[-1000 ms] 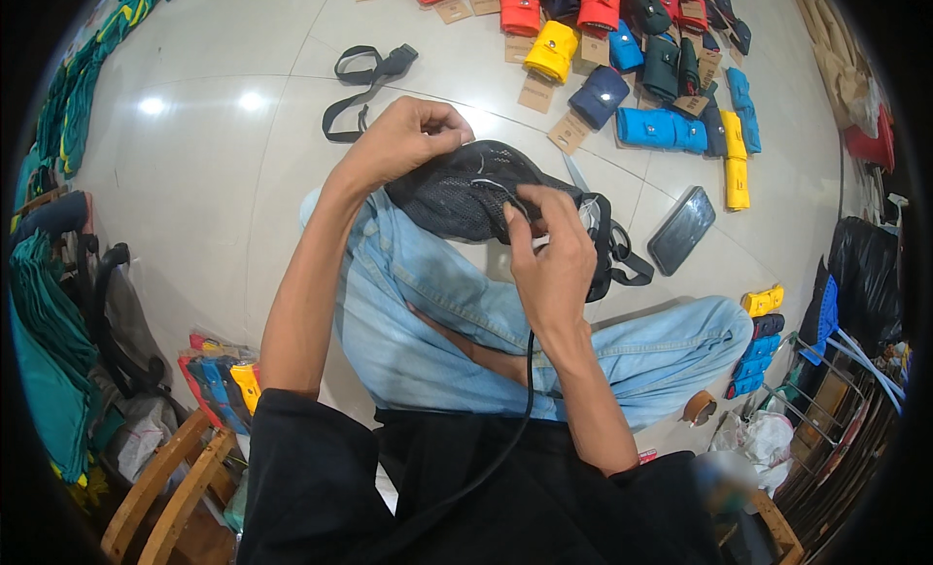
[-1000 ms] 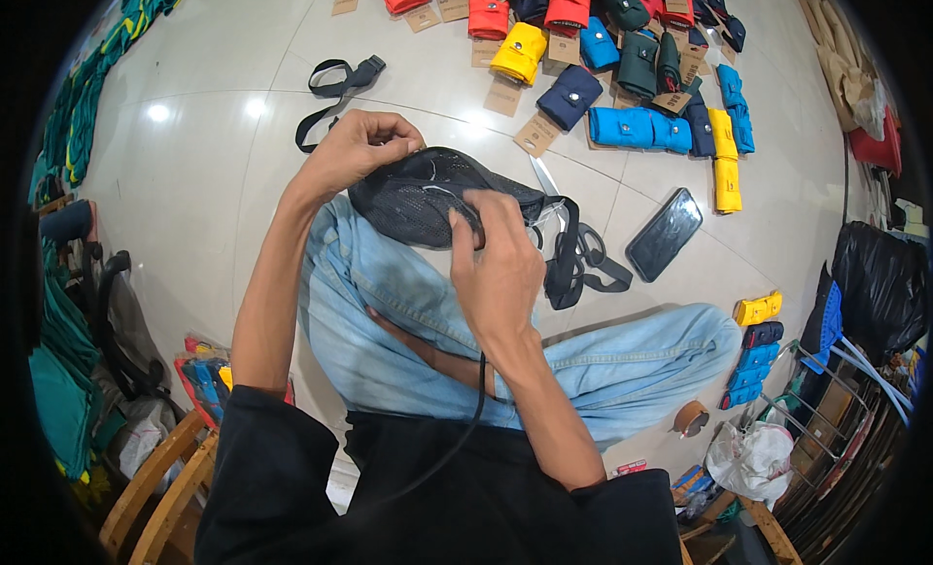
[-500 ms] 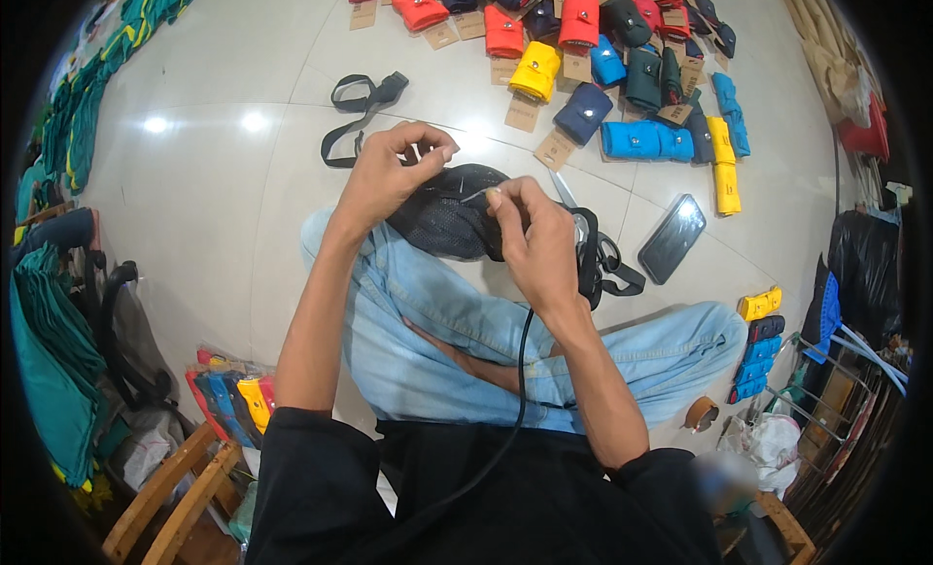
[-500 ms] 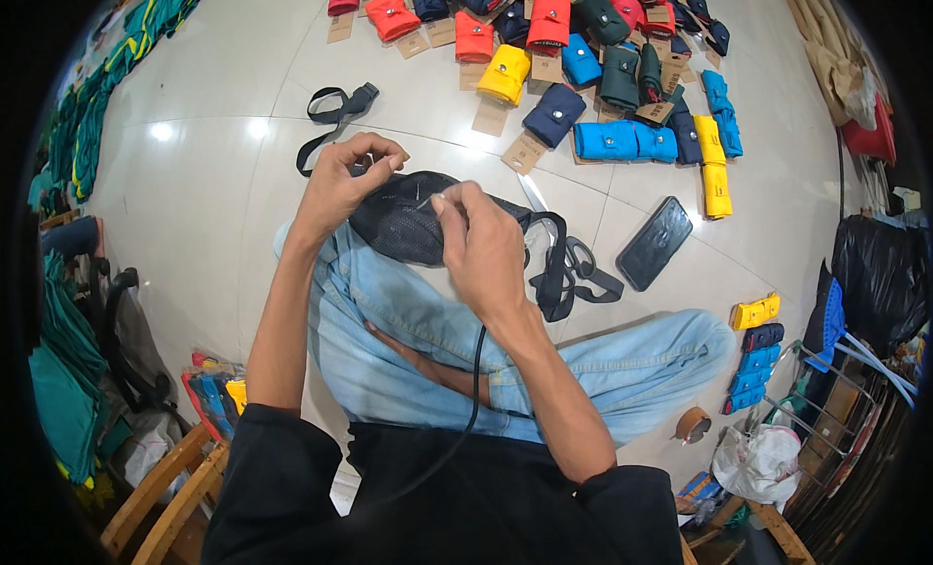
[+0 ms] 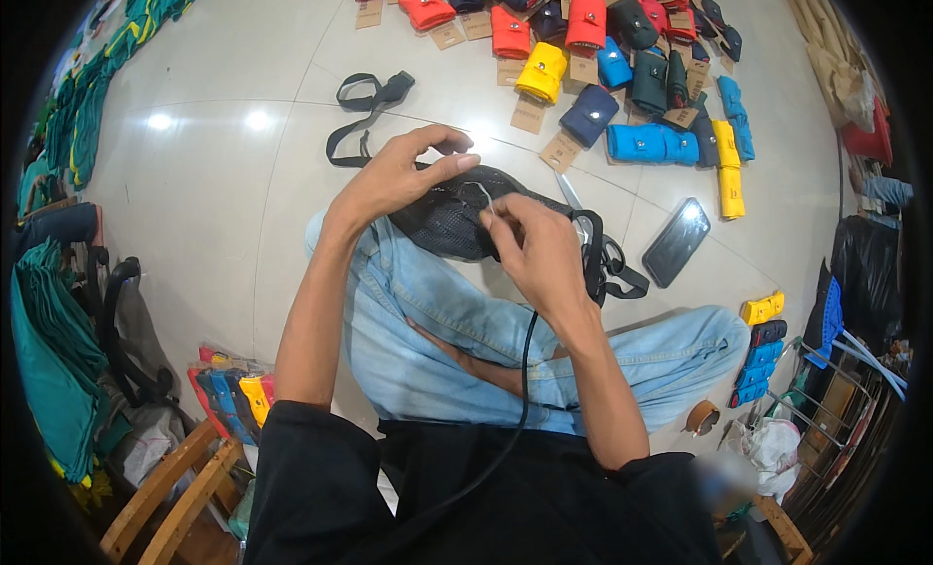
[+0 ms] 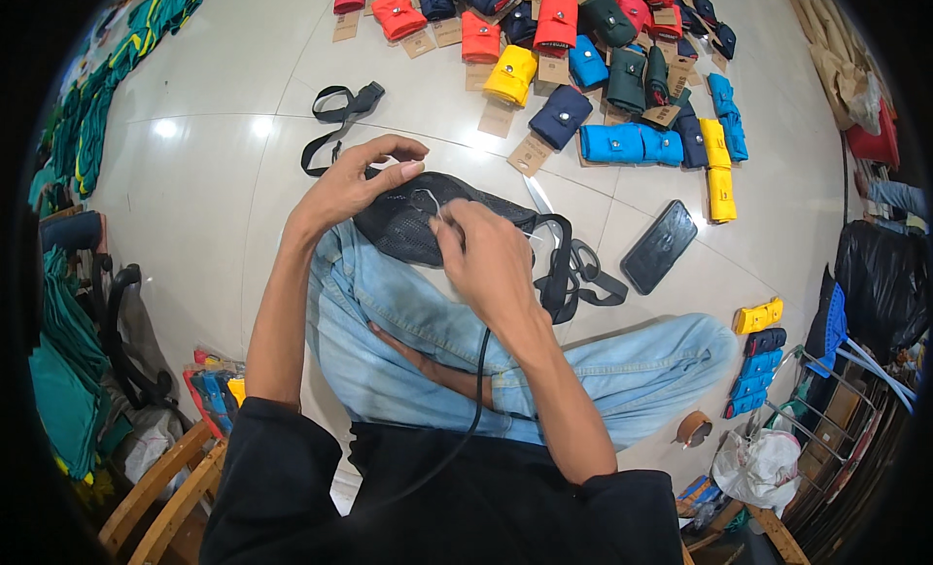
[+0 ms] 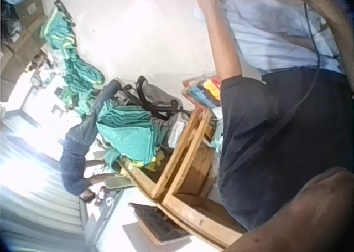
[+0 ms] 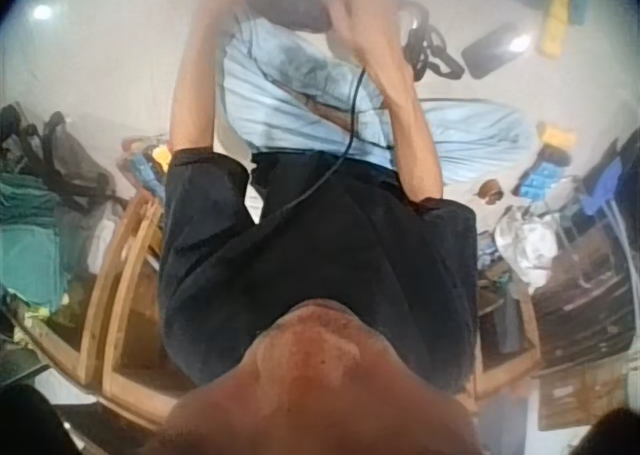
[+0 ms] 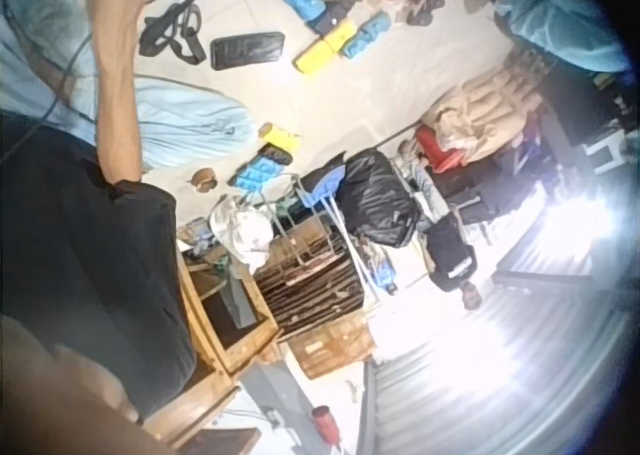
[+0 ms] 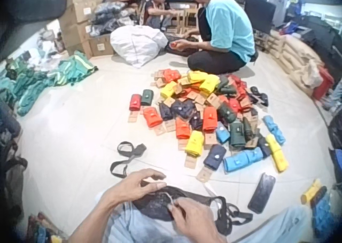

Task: The person is sitting on the floor and finishing a black bag by cutting excess thread with scissors and threading a black cord through a mesh panel with a needle and by hand.

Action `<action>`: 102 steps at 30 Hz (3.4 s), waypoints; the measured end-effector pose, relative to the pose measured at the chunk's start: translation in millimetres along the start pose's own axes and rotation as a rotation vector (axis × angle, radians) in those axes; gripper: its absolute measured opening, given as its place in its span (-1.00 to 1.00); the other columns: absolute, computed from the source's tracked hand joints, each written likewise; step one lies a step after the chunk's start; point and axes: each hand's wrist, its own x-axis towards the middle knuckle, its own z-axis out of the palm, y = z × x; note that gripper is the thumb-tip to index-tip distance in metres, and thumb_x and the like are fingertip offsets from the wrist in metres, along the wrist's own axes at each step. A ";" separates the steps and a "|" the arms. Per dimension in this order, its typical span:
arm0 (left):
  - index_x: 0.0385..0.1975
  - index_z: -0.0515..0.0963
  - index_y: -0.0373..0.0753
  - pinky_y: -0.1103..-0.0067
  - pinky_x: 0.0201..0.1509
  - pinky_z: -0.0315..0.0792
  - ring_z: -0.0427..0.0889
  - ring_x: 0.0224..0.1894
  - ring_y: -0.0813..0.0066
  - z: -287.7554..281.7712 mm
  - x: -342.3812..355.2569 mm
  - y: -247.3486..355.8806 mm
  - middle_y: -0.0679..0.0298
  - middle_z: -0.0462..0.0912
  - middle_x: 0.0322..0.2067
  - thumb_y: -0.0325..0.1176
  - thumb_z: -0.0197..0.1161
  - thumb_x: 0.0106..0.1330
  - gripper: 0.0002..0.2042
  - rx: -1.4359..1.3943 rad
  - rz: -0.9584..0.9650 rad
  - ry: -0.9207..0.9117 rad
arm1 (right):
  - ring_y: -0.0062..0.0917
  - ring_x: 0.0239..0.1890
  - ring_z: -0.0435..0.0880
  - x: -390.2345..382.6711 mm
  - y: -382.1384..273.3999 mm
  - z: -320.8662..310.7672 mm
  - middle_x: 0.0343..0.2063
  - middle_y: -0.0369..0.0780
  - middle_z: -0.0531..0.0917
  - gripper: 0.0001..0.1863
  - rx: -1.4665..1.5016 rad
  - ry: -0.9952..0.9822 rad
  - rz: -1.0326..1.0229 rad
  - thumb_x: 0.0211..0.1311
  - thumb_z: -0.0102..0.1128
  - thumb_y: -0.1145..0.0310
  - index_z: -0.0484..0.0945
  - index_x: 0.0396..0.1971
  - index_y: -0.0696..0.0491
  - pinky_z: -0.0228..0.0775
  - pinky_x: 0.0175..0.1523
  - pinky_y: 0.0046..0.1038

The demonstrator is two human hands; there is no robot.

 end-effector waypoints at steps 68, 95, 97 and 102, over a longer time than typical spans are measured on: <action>-0.38 0.70 -0.30 0.69 -0.29 0.30 0.43 -0.42 0.75 24.2 16.3 -11.9 0.46 0.60 -0.53 -0.24 0.38 0.34 -0.78 -0.244 -0.162 0.116 | -0.60 -0.64 0.65 32.1 4.4 48.9 -0.37 -0.13 0.75 -0.69 0.856 0.112 0.481 0.42 0.14 0.30 0.62 -0.29 0.30 0.46 -0.58 -0.64; -0.38 0.70 -0.26 0.72 -0.24 0.28 0.42 -0.42 0.75 23.5 12.0 -10.5 0.47 0.58 -0.52 -0.20 0.38 0.34 -0.77 -0.315 -0.147 0.102 | -0.56 -0.59 0.71 35.1 4.6 51.8 -0.34 -0.09 0.74 -0.72 0.972 0.085 0.507 0.40 0.14 0.32 0.60 -0.30 0.29 0.52 -0.55 -0.64; -0.39 0.70 -0.26 0.71 -0.24 0.28 0.41 -0.42 0.75 23.7 12.1 -10.5 0.47 0.58 -0.52 -0.19 0.38 0.34 -0.76 -0.316 -0.150 0.103 | -0.56 -0.59 0.71 34.9 5.1 52.3 -0.34 -0.09 0.74 -0.72 0.965 0.087 0.504 0.40 0.13 0.32 0.60 -0.29 0.29 0.52 -0.55 -0.64; -0.32 0.69 -0.28 0.68 -0.19 0.32 0.47 -0.37 0.74 21.2 11.8 -11.2 0.45 0.61 -0.49 -0.23 0.35 0.36 -0.79 -0.281 -0.195 0.072 | -0.54 -0.58 0.72 33.7 4.9 53.7 -0.34 -0.09 0.74 -0.72 0.965 0.105 0.500 0.41 0.13 0.33 0.60 -0.29 0.30 0.53 -0.54 -0.62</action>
